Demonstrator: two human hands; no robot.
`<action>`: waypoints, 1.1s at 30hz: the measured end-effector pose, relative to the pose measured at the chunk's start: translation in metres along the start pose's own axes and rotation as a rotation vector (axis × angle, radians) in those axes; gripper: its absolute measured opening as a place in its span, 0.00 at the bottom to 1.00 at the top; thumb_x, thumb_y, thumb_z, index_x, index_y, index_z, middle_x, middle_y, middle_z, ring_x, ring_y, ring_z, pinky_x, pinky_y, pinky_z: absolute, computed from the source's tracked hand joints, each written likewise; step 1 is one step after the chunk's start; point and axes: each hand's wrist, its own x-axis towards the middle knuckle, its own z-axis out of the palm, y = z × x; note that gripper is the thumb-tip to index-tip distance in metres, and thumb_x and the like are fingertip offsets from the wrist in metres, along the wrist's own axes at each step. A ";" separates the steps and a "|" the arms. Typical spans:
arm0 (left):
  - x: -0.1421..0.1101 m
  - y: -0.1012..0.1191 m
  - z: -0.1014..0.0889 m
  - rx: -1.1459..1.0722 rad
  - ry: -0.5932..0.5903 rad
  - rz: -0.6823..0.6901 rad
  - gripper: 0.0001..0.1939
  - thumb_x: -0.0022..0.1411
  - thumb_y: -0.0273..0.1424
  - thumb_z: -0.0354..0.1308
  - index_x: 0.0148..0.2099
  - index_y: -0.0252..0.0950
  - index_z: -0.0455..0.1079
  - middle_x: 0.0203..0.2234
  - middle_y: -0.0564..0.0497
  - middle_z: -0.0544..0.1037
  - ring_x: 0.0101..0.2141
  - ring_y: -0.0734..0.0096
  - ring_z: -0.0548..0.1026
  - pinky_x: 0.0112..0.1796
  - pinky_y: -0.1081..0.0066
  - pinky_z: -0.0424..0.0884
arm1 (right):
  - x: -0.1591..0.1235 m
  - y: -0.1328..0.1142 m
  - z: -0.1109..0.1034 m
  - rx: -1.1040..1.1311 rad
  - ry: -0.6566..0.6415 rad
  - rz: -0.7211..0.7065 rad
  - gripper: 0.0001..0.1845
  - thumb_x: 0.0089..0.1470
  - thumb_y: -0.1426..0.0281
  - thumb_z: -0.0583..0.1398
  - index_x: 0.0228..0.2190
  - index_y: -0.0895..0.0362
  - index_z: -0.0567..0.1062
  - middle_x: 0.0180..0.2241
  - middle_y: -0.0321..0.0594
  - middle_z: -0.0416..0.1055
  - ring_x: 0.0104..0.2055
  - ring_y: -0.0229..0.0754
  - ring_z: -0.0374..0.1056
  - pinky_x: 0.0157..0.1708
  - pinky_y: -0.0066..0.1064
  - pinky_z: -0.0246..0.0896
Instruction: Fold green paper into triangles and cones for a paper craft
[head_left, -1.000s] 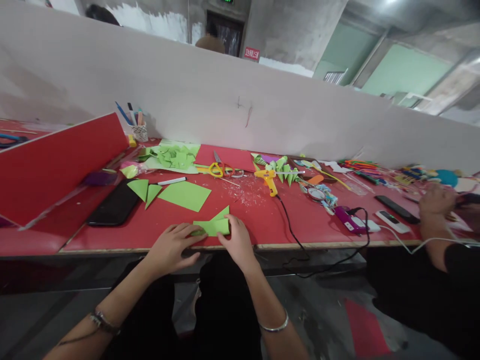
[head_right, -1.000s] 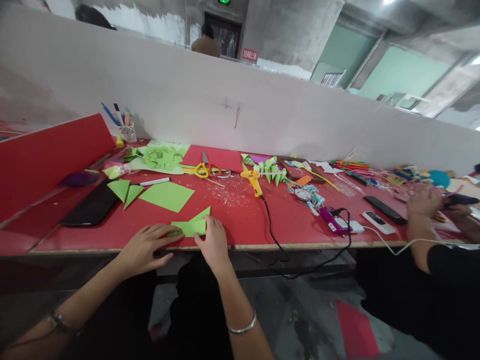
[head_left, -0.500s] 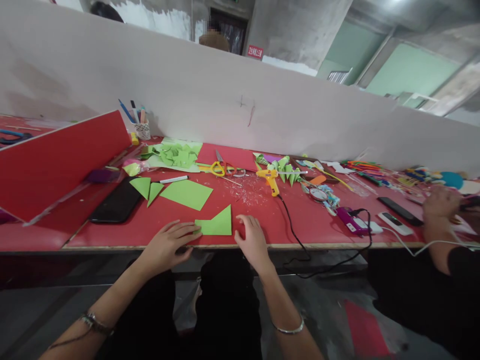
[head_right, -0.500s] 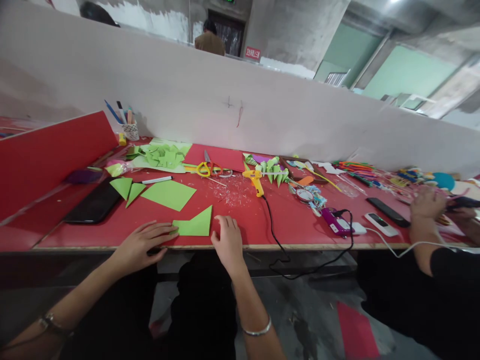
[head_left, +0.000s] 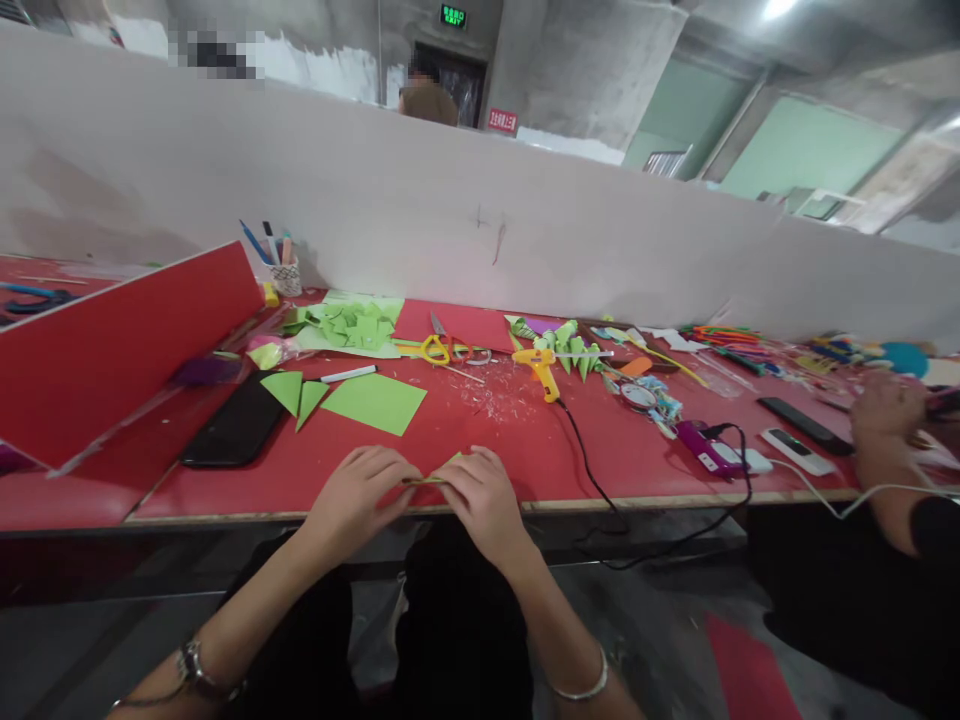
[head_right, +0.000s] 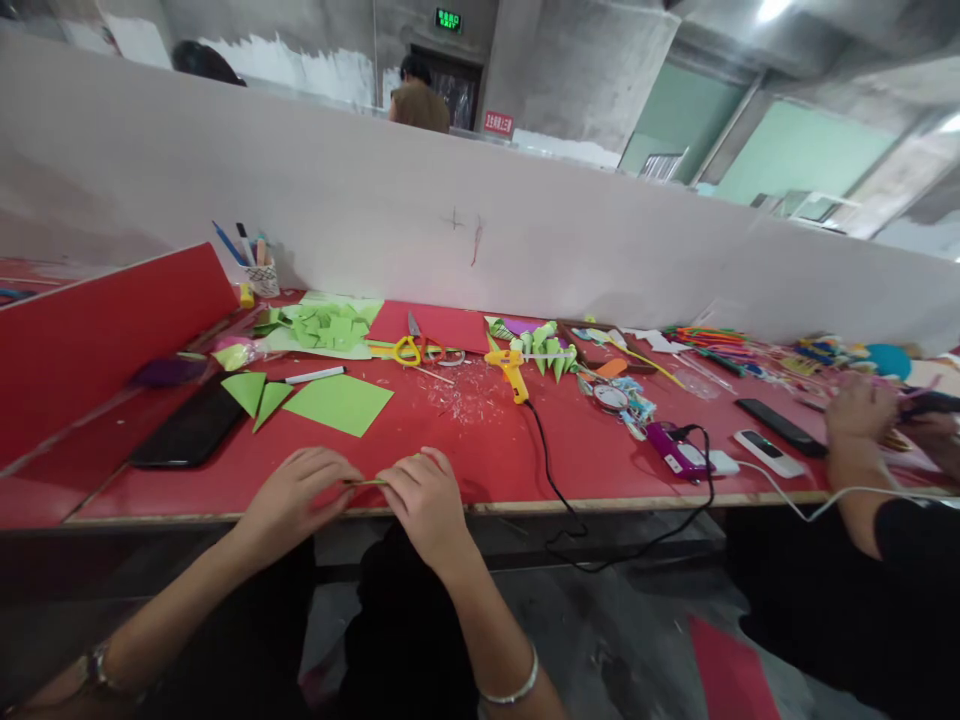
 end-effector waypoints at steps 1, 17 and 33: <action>0.006 0.002 -0.004 0.056 0.009 0.028 0.06 0.58 0.26 0.50 0.35 0.38 0.68 0.29 0.54 0.75 0.32 0.73 0.70 0.36 0.71 0.61 | 0.007 0.000 -0.004 0.010 -0.015 -0.015 0.09 0.56 0.70 0.52 0.33 0.56 0.72 0.29 0.37 0.71 0.33 0.36 0.64 0.45 0.33 0.51; 0.043 -0.058 -0.027 0.354 0.159 -0.270 0.11 0.56 0.30 0.46 0.26 0.36 0.67 0.15 0.55 0.71 0.19 0.74 0.66 0.32 0.71 0.60 | 0.066 0.039 -0.041 0.385 -0.163 0.103 0.17 0.56 0.64 0.51 0.22 0.59 0.69 0.19 0.32 0.60 0.21 0.31 0.53 0.23 0.23 0.45; 0.089 -0.069 0.018 -0.149 -0.140 -0.389 0.24 0.61 0.41 0.39 0.19 0.35 0.59 0.12 0.54 0.65 0.17 0.76 0.62 0.21 0.76 0.50 | 0.126 0.058 0.010 0.074 -0.160 0.003 0.06 0.44 0.72 0.52 0.22 0.57 0.69 0.17 0.31 0.60 0.21 0.32 0.52 0.23 0.24 0.42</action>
